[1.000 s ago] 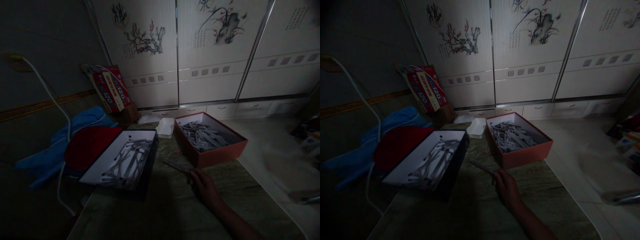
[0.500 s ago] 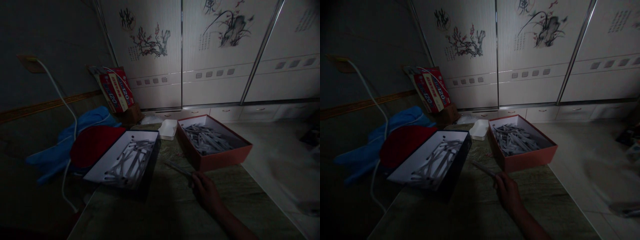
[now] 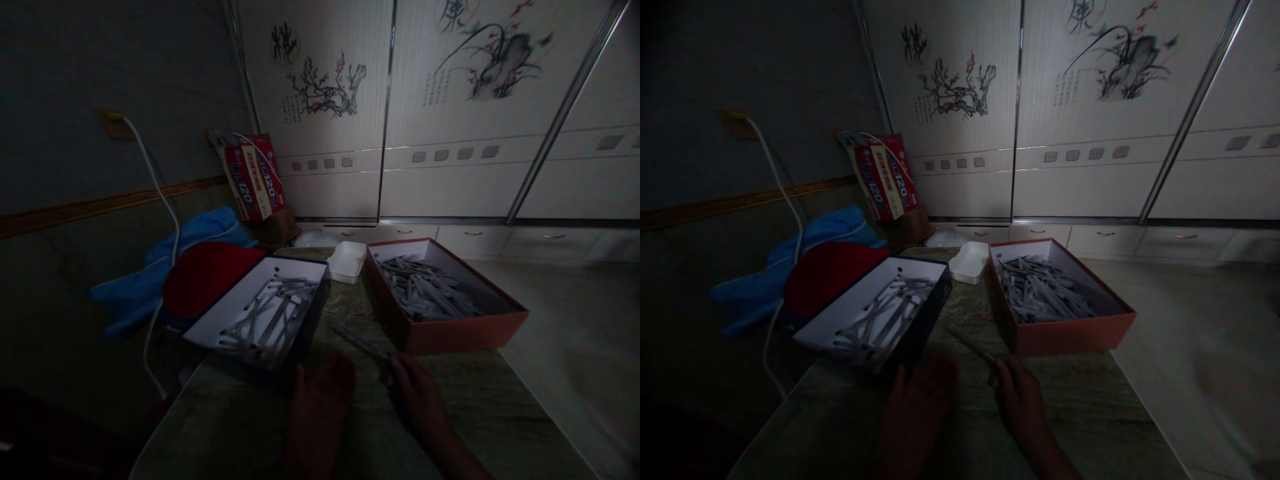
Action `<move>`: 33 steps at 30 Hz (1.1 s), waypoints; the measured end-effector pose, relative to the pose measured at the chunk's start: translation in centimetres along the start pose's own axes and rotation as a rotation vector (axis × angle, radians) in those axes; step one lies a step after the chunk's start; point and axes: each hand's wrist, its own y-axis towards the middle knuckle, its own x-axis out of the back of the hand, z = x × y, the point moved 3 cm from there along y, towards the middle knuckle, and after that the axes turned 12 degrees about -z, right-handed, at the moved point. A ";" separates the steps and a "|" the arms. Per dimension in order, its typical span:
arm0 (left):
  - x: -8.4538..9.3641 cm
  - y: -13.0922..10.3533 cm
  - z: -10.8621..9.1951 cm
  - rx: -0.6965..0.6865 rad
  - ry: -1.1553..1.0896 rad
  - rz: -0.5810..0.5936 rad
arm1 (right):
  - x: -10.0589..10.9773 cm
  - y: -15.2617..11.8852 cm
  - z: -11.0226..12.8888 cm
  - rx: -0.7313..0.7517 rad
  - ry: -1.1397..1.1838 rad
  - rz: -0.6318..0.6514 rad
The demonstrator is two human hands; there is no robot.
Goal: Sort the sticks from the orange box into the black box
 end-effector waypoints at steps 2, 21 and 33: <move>0.1 0.9 0.3 0.000 -0.030 0.019 | -0.1 -0.1 0.2 -0.012 0.024 0.038; 1.4 4.3 1.3 -0.588 0.521 -0.062 | -0.3 -0.8 0.8 0.027 -0.061 0.253; 1.3 4.5 0.8 -0.666 0.583 -0.123 | -0.2 -0.7 1.3 0.055 -0.053 0.202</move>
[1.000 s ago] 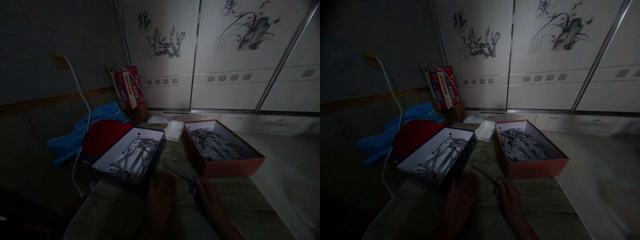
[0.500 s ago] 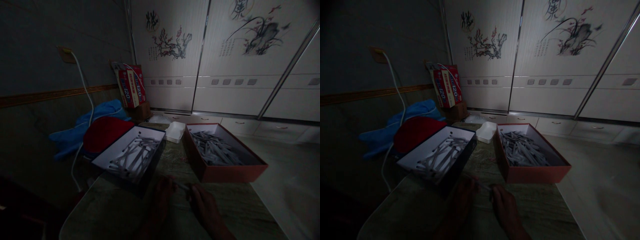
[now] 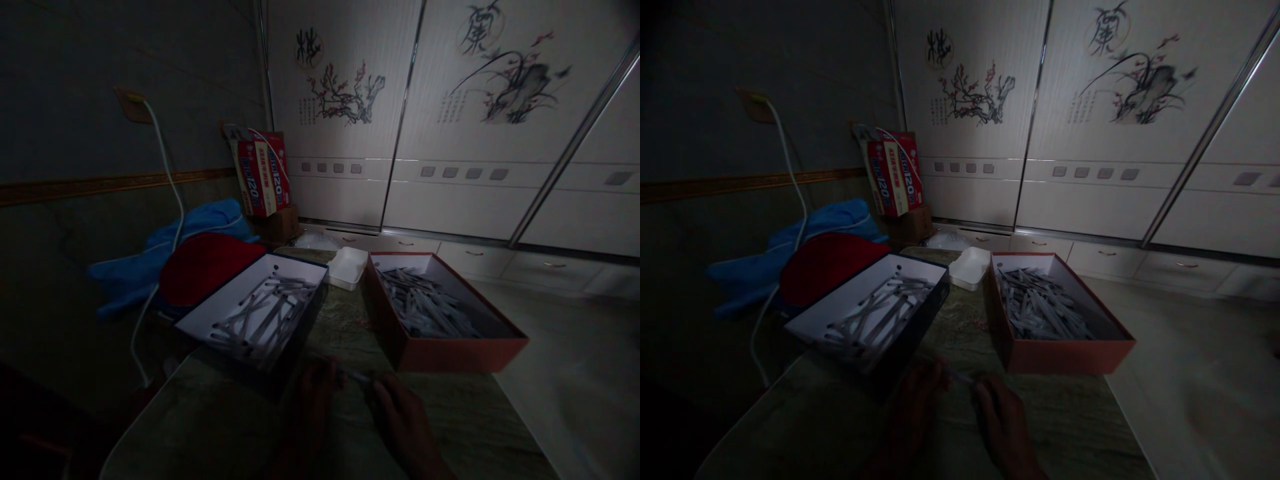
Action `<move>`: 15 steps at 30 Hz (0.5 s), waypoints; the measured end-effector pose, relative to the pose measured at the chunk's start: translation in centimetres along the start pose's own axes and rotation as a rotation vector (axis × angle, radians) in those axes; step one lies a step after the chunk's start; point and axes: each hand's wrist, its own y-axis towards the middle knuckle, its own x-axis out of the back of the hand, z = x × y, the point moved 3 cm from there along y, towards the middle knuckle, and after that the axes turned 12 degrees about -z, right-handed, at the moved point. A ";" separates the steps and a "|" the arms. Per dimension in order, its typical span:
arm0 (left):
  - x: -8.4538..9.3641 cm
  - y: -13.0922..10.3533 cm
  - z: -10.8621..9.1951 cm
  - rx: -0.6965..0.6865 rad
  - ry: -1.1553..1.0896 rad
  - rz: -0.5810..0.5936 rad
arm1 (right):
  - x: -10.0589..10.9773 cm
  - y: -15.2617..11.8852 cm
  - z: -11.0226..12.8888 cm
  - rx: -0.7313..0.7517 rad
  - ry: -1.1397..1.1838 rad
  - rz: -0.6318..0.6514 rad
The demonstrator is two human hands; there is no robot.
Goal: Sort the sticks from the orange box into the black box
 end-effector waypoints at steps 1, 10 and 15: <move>0.0 0.1 0.2 -0.004 0.006 0.005 | 0.0 0.0 -0.1 0.012 0.005 -0.005; 0.2 -0.3 -0.2 -0.023 0.059 0.017 | -0.2 0.0 -0.3 0.010 -0.018 0.034; 0.2 0.1 0.4 -0.009 -0.007 0.035 | -0.4 0.1 -0.2 0.019 -0.006 0.051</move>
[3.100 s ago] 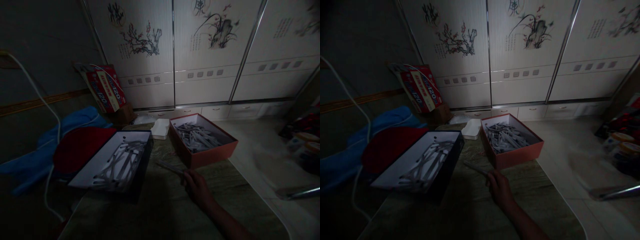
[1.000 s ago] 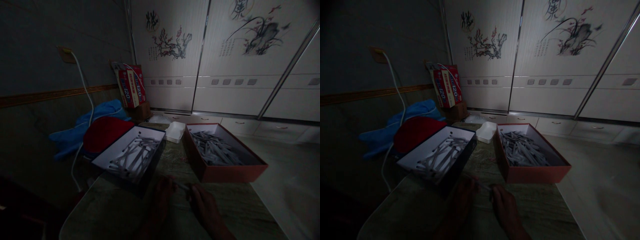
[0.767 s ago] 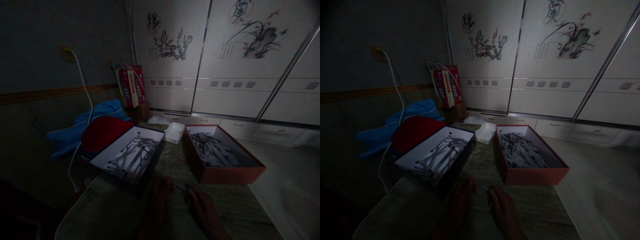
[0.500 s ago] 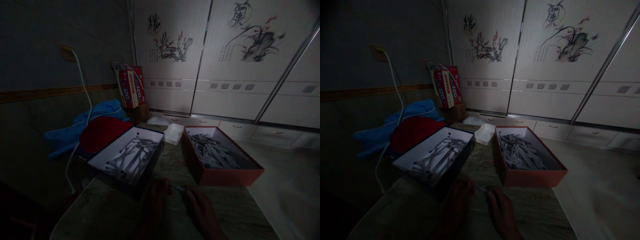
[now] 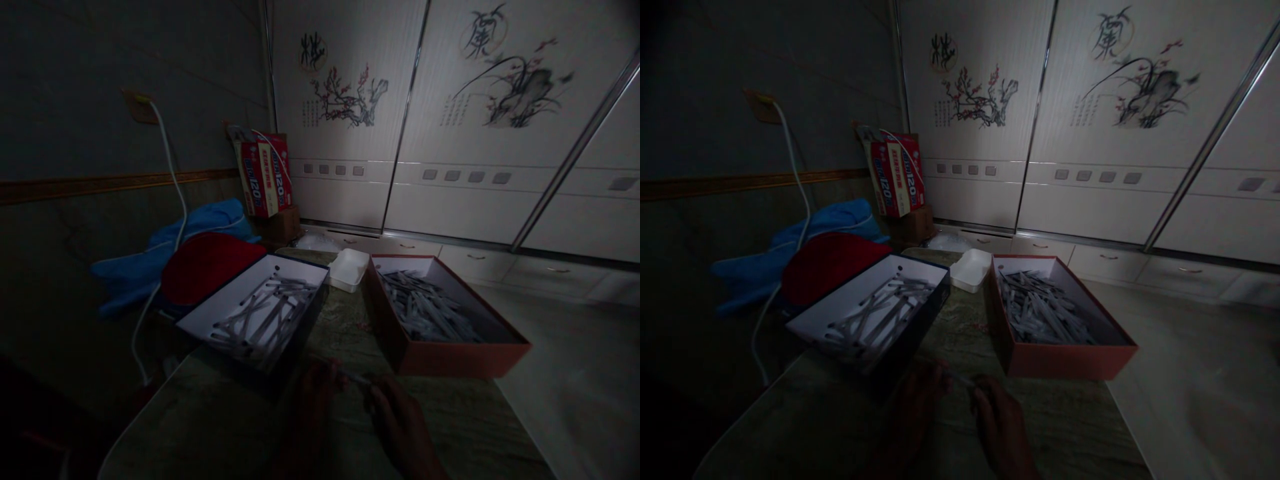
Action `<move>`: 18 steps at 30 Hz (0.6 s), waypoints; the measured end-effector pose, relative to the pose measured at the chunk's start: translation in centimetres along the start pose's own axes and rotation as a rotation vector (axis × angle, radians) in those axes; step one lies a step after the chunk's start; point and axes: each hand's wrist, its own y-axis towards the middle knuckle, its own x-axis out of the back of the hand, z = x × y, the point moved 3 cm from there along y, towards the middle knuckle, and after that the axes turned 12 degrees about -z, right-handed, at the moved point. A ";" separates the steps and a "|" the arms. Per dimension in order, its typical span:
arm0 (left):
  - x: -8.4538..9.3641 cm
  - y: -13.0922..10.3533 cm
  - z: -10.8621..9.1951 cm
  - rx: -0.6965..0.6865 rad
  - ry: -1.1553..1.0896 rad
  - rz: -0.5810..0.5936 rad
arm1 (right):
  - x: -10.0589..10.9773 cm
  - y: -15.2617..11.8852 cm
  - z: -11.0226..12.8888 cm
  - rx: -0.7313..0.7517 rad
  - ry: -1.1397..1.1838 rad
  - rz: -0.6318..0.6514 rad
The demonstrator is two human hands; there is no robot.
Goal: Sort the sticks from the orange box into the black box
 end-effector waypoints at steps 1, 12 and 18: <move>0.0 0.1 0.2 -0.004 0.004 0.000 | 0.0 0.0 0.0 -0.002 0.007 0.001; -0.1 0.4 0.9 -0.001 -0.024 -0.030 | 0.1 -0.1 -0.4 -0.001 -0.013 -0.036; -0.1 0.5 0.9 0.017 -0.081 -0.057 | 0.2 0.0 0.2 0.019 -0.013 -0.037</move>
